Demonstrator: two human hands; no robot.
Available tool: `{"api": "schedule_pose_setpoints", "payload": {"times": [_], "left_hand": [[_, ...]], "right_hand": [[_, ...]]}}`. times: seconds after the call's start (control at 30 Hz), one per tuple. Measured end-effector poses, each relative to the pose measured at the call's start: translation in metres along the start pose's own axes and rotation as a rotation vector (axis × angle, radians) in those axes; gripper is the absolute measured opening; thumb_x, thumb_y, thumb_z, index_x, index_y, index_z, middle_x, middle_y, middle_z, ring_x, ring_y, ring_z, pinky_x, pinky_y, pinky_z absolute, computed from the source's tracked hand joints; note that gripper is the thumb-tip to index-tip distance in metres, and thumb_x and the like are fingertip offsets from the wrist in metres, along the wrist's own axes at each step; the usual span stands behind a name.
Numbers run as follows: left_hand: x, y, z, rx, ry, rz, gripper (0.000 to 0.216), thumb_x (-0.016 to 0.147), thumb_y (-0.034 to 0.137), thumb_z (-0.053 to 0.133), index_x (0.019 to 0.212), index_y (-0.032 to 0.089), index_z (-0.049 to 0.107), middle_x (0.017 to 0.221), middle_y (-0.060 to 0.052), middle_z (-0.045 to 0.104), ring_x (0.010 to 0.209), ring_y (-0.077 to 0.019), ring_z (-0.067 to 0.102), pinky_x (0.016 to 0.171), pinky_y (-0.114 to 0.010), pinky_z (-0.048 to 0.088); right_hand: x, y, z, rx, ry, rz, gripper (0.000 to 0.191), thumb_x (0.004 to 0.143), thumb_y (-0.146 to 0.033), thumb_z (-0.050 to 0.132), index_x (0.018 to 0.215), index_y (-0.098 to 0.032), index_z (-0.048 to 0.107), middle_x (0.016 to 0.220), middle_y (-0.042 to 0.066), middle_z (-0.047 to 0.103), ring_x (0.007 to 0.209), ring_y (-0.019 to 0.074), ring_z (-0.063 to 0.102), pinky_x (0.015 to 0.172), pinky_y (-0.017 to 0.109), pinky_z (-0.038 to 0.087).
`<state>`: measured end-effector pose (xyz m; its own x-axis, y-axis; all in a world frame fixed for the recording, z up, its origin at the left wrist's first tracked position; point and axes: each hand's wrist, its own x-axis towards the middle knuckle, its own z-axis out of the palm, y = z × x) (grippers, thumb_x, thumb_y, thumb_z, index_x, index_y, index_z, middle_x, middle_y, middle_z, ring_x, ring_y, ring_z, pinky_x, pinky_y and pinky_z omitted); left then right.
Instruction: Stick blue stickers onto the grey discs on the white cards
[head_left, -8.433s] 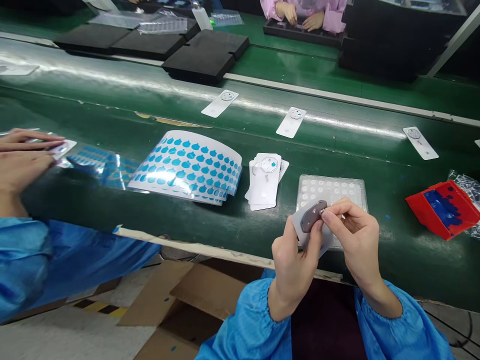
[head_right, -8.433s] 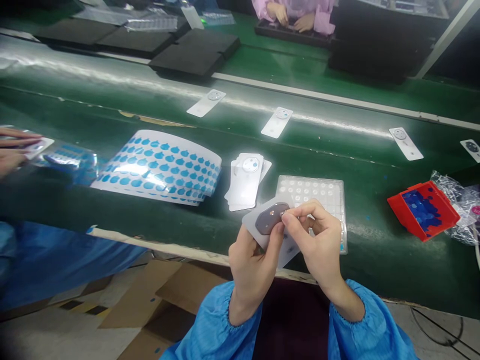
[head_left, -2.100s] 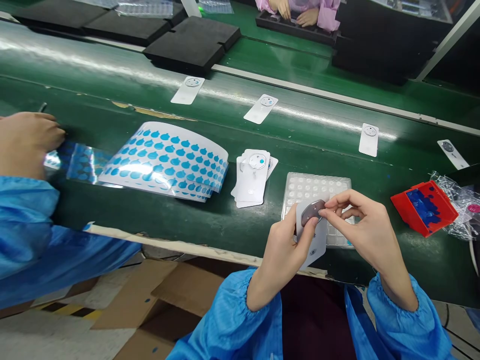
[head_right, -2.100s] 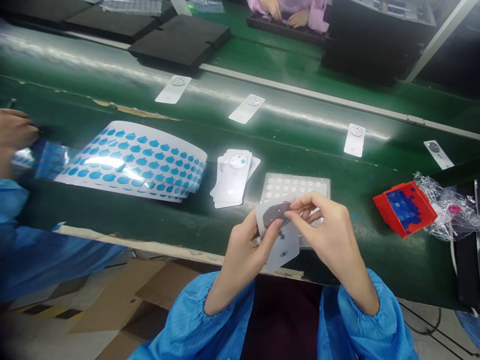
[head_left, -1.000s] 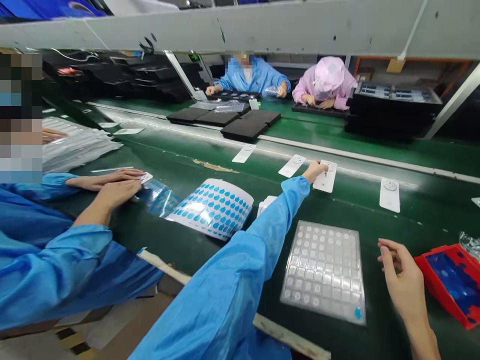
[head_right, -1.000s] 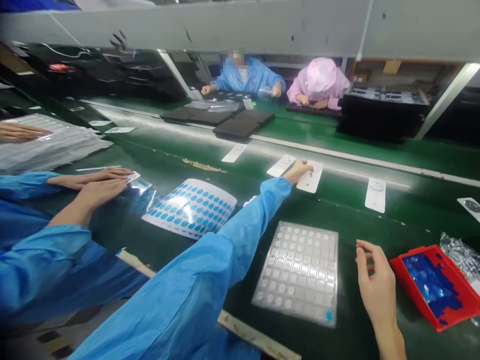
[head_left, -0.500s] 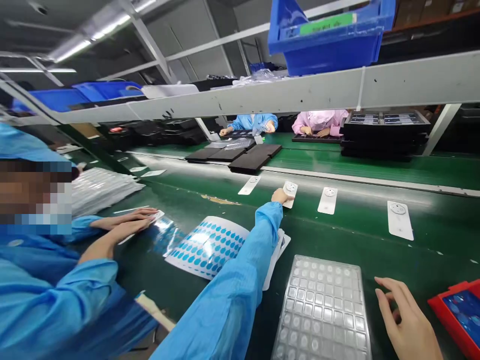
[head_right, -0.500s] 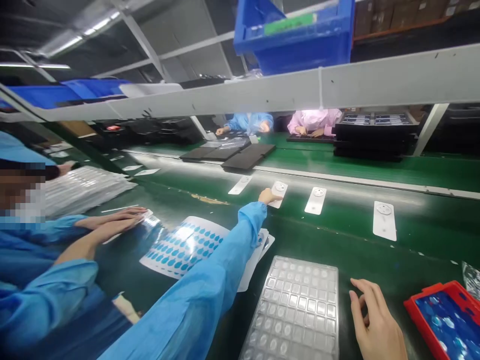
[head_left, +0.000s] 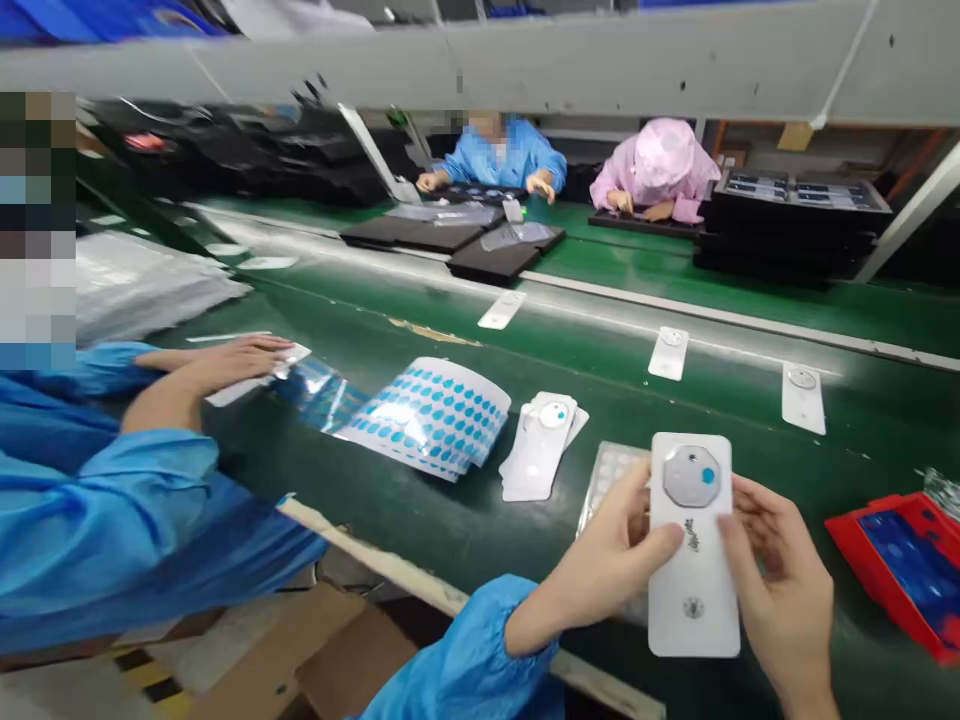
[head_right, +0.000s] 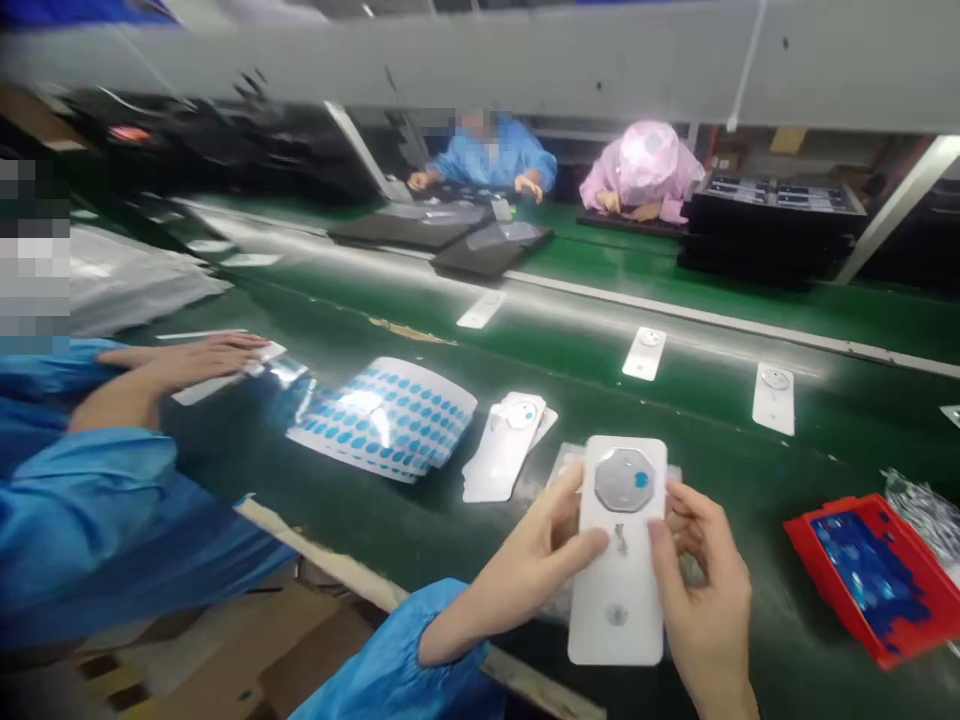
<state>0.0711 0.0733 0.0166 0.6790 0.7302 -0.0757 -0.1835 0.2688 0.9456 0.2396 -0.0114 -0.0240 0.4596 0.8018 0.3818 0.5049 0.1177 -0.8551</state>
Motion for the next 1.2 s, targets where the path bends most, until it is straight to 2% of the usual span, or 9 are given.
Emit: {"api": "schedule_pose_setpoints", "payload": {"times": [0.1, 0.2, 0.33, 0.5, 0.6, 0.77, 0.93, 1.07, 1.2], "left_hand": [[-0.012, -0.007, -0.003, 0.072, 0.202, 0.001, 0.037, 0.097, 0.040, 0.070, 0.128, 0.022, 0.065, 0.114, -0.009, 0.079, 0.099, -0.0245, 0.077, 0.076, -0.029, 0.061], [-0.017, -0.012, -0.008, 0.258, 0.303, 0.004, 0.023, 0.099, 0.039, 0.064, 0.112, 0.020, 0.070, 0.101, -0.007, 0.078, 0.086, -0.0224, 0.075, 0.063, -0.027, 0.055], [-0.030, -0.014, -0.008, 0.426, 0.318, 0.038, 0.023, 0.103, 0.040, 0.060, 0.108, 0.021, 0.070, 0.082, -0.002, 0.074, 0.068, -0.0193, 0.069, 0.057, -0.026, 0.051], [-0.043, -0.016, -0.007, 0.602, 0.364, 0.129, 0.017, 0.103, 0.038, 0.059, 0.095, 0.023, 0.063, 0.063, 0.004, 0.060, 0.048, -0.0150, 0.055, 0.047, -0.025, 0.041], [-0.046, -0.017, -0.006, 0.683, 0.370, 0.192, 0.018, 0.103, 0.034, 0.057, 0.089, 0.024, 0.058, 0.064, 0.005, 0.059, 0.049, -0.0136, 0.053, 0.049, -0.024, 0.041], [-0.051, -0.017, -0.006, 0.762, 0.369, 0.256, 0.014, 0.104, 0.031, 0.055, 0.093, 0.024, 0.059, 0.070, 0.003, 0.065, 0.054, -0.0142, 0.059, 0.053, -0.024, 0.044], [-0.053, -0.015, -0.005, 0.736, 0.359, 0.275, 0.015, 0.105, 0.031, 0.055, 0.094, 0.023, 0.059, 0.071, 0.002, 0.067, 0.055, -0.0141, 0.062, 0.053, -0.023, 0.046], [-0.053, -0.017, -0.005, 0.741, 0.370, 0.297, 0.015, 0.105, 0.029, 0.056, 0.090, 0.024, 0.056, 0.068, 0.004, 0.063, 0.052, -0.0128, 0.059, 0.052, -0.023, 0.044], [-0.053, -0.019, -0.006, 0.775, 0.360, 0.345, 0.014, 0.105, 0.026, 0.057, 0.091, 0.024, 0.055, 0.064, 0.007, 0.057, 0.047, -0.0107, 0.053, 0.050, -0.022, 0.041]], "right_hand": [[0.000, -0.017, 0.002, -0.088, -0.116, -0.113, 0.029, 0.103, -0.034, 0.071, 0.129, -0.023, 0.072, 0.101, 0.006, 0.075, 0.075, 0.0165, 0.070, 0.060, 0.027, 0.062], [0.002, -0.029, 0.002, -0.193, -0.104, -0.247, 0.024, 0.103, -0.026, 0.071, 0.127, -0.023, 0.071, 0.099, 0.005, 0.072, 0.070, 0.0137, 0.064, 0.060, 0.027, 0.058], [0.006, -0.037, 0.004, -0.330, -0.103, -0.456, 0.016, 0.102, -0.014, 0.072, 0.115, -0.022, 0.073, 0.098, 0.003, 0.073, 0.070, 0.0104, 0.066, 0.061, 0.024, 0.055], [0.009, -0.043, 0.007, -0.487, -0.133, -0.592, 0.012, 0.102, -0.011, 0.069, 0.107, -0.022, 0.073, 0.095, 0.003, 0.077, 0.075, 0.0116, 0.071, 0.065, 0.024, 0.055], [0.009, -0.047, 0.007, -0.523, -0.141, -0.660, 0.014, 0.102, -0.009, 0.068, 0.106, -0.022, 0.071, 0.093, 0.003, 0.078, 0.077, 0.0119, 0.073, 0.068, 0.023, 0.056], [0.010, -0.046, 0.008, -0.518, -0.129, -0.743, 0.017, 0.100, -0.009, 0.070, 0.108, -0.023, 0.070, 0.090, 0.003, 0.079, 0.073, 0.0143, 0.074, 0.068, 0.026, 0.058], [0.009, -0.038, 0.010, -0.513, -0.074, -0.831, 0.020, 0.097, -0.010, 0.073, 0.112, -0.023, 0.071, 0.087, 0.003, 0.078, 0.069, 0.0160, 0.073, 0.065, 0.028, 0.057], [0.008, -0.037, 0.010, -0.513, -0.036, -0.818, 0.021, 0.099, -0.013, 0.073, 0.115, -0.026, 0.072, 0.086, 0.002, 0.079, 0.069, 0.0161, 0.074, 0.065, 0.028, 0.059], [0.009, -0.039, 0.008, -0.509, -0.060, -0.794, 0.018, 0.101, -0.012, 0.071, 0.113, -0.026, 0.071, 0.086, 0.002, 0.078, 0.070, 0.0150, 0.074, 0.066, 0.027, 0.059]]}}
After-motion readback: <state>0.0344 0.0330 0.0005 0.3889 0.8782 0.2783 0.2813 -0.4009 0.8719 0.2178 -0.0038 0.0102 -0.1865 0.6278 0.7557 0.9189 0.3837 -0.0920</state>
